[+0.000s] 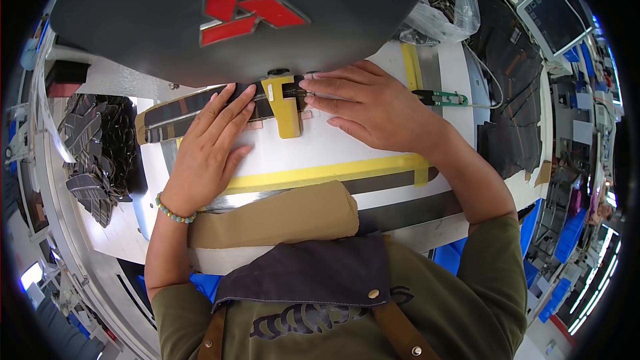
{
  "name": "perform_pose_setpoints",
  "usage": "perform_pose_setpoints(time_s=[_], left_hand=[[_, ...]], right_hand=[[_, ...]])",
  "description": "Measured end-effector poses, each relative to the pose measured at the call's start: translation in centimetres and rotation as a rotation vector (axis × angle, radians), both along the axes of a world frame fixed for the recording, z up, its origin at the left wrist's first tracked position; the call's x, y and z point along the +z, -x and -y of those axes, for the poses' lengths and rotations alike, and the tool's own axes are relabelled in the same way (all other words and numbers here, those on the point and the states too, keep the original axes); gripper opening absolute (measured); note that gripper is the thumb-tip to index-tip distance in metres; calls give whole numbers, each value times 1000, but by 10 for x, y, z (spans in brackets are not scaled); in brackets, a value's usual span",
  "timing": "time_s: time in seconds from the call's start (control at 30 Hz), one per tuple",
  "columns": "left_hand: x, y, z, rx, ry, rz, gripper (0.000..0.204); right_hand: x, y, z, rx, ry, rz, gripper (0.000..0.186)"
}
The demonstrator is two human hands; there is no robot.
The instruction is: Sewing leather components using an industrial sewing machine.
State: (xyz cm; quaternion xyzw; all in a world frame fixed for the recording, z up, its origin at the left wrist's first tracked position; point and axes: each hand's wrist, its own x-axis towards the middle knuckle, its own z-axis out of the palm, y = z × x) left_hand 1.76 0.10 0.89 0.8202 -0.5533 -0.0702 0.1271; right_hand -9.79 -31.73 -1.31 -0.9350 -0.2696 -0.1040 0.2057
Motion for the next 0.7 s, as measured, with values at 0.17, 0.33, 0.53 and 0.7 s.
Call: perform_pose_setpoints(time_s=[0.17, 0.33, 0.53, 0.7], left_hand=[[2, -4, -1, -26, -37, 16, 61], [1, -6, -1, -23, -32, 32, 62], [0, -9, -3, -47, -25, 27, 63], [-2, -10, -3, -46, -28, 29, 63]], right_hand=[[-2, -1, -2, -10, 9, 33, 33], [-7, 0, -4, -20, -8, 69, 29], [-10, -2, -6, -38, 9, 115, 26], [-1, 1, 4, -105, -119, 114, 22]])
